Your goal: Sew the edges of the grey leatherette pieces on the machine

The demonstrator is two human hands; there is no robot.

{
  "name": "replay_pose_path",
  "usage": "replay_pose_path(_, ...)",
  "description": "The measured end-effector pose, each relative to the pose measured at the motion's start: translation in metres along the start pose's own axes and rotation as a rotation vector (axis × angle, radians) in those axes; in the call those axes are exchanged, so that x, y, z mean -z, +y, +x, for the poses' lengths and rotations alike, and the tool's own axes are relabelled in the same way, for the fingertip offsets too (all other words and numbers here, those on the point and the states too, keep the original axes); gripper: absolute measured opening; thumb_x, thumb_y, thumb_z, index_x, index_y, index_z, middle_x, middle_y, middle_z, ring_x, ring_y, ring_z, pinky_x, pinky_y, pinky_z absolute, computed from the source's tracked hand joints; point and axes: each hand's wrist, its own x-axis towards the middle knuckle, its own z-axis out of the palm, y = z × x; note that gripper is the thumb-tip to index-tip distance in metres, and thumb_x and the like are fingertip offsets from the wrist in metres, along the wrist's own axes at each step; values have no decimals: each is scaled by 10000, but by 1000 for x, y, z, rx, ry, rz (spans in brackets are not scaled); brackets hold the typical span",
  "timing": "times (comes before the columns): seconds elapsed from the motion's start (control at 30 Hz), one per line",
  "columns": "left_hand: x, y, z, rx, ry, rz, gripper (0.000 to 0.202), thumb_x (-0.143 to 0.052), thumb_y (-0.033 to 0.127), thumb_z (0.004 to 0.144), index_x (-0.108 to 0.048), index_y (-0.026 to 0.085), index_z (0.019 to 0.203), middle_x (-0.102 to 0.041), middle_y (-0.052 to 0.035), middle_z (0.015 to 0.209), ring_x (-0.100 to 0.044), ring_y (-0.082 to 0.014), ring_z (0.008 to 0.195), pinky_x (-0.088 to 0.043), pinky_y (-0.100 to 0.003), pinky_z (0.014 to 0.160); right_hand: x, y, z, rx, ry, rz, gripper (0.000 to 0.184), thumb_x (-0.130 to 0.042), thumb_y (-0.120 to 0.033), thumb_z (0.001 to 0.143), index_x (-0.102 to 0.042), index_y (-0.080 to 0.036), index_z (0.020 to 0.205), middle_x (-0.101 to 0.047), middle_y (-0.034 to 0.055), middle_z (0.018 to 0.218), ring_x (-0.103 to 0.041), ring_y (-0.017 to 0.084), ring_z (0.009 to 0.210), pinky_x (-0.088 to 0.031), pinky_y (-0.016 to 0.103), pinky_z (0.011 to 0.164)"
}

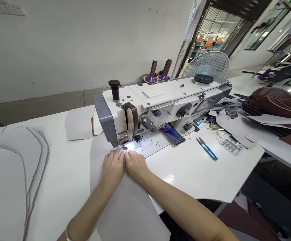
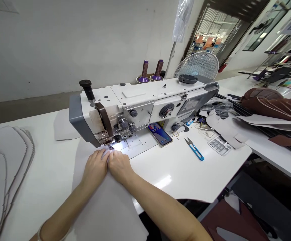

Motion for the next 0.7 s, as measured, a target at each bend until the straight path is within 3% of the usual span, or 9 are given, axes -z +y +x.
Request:
replay_pose_path(0.2,-6,-7,-1,-32,24,14,312,-397,77,849,-607,108,1077,-617,-147,1148,-528,-273,1065,-417,-403,911,1,0,1,-2,-25,0,167,-371,-79,896,-506,-164,947,-557,65,844,-515,183,766,-345,258,539)
replay_pose_path(0.7,-3,-3,-2,-55,56,16,304,-375,89,858,-615,93,1045,-631,-168,1115,-554,-277,1052,-429,-419,907,-1,0,1,-12,6,24,171,-358,-122,924,-522,-166,940,-564,62,847,-518,186,756,-351,275,531)
